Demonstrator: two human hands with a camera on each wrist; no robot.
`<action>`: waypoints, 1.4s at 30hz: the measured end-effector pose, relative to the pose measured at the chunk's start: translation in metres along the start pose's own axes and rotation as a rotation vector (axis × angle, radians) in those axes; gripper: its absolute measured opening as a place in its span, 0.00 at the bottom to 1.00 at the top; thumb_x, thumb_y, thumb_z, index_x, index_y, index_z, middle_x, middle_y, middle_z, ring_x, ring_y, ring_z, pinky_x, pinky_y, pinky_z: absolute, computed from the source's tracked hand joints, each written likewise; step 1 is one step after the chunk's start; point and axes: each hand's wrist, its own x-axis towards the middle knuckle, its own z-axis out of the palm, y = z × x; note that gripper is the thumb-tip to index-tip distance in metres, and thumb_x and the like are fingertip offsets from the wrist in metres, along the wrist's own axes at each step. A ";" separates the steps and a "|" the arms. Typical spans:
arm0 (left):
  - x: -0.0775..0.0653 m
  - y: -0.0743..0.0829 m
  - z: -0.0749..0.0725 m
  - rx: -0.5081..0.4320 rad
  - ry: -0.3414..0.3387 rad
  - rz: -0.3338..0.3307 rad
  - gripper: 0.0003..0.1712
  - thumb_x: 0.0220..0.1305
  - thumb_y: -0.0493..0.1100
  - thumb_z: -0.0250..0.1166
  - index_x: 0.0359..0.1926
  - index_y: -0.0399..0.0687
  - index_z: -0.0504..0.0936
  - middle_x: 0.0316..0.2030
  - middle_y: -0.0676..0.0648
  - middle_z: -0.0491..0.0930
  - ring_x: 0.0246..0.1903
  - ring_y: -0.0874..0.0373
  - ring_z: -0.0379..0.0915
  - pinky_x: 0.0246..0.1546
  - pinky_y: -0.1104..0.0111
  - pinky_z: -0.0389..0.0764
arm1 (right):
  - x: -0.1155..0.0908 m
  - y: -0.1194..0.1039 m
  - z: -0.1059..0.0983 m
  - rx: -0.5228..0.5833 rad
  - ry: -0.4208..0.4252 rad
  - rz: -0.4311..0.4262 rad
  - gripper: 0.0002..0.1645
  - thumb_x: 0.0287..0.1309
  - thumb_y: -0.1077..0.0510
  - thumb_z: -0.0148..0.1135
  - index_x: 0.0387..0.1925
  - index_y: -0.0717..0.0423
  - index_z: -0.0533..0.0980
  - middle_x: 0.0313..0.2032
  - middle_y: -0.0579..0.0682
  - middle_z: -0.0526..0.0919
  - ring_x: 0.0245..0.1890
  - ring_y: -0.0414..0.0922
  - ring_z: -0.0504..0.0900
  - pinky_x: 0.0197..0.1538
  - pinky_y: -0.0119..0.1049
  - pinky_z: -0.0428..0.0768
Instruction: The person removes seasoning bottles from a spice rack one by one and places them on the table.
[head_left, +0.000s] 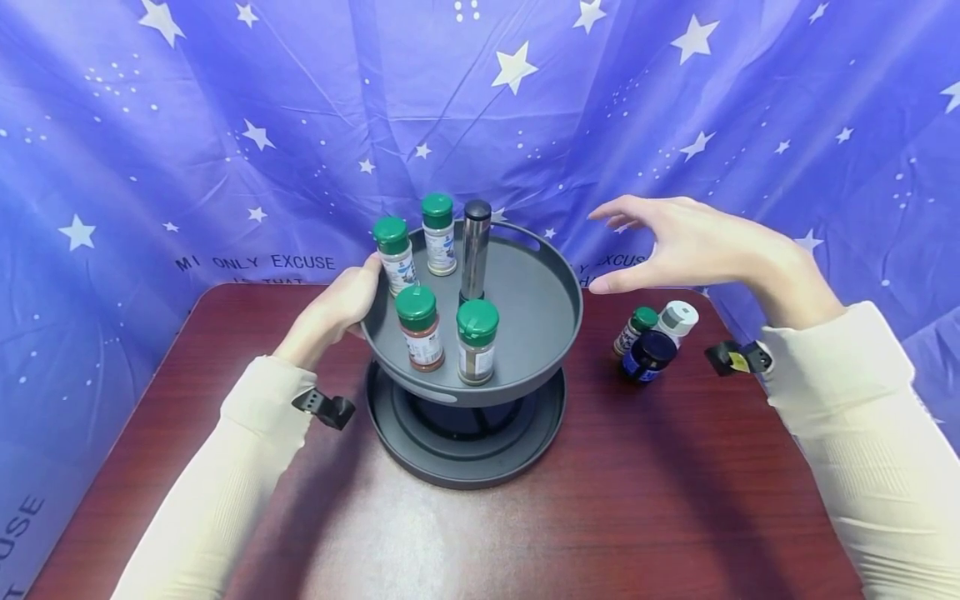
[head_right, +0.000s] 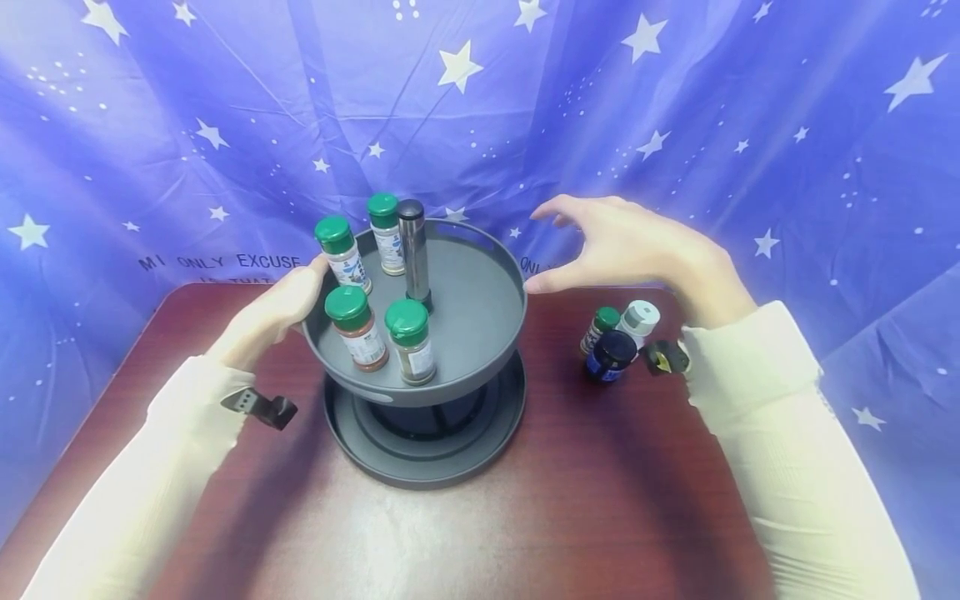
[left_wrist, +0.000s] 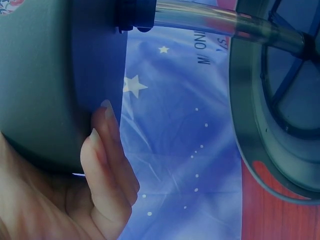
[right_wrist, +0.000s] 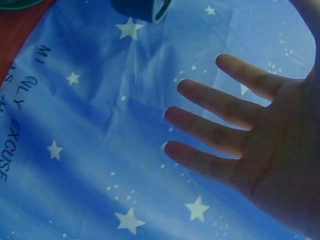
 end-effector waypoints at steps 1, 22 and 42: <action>0.000 0.000 0.000 -0.001 0.000 -0.001 0.44 0.74 0.61 0.21 0.53 0.29 0.71 0.40 0.33 0.74 0.17 0.58 0.75 0.18 0.62 0.85 | 0.000 -0.003 -0.001 -0.006 0.004 -0.007 0.52 0.47 0.29 0.65 0.69 0.45 0.60 0.63 0.61 0.72 0.61 0.56 0.70 0.57 0.62 0.71; 0.000 -0.001 0.000 0.000 0.010 -0.003 0.44 0.74 0.61 0.21 0.53 0.28 0.71 0.42 0.33 0.73 0.19 0.57 0.75 0.19 0.60 0.85 | 0.002 -0.045 0.002 -0.085 0.017 -0.126 0.55 0.43 0.24 0.63 0.68 0.45 0.62 0.67 0.51 0.69 0.66 0.52 0.66 0.62 0.59 0.70; 0.000 -0.001 0.001 0.004 0.012 -0.001 0.44 0.73 0.61 0.21 0.52 0.29 0.71 0.42 0.33 0.73 0.19 0.57 0.74 0.20 0.60 0.84 | 0.005 -0.082 0.016 -0.132 -0.005 -0.250 0.51 0.43 0.27 0.66 0.67 0.43 0.65 0.60 0.46 0.75 0.60 0.46 0.71 0.60 0.53 0.73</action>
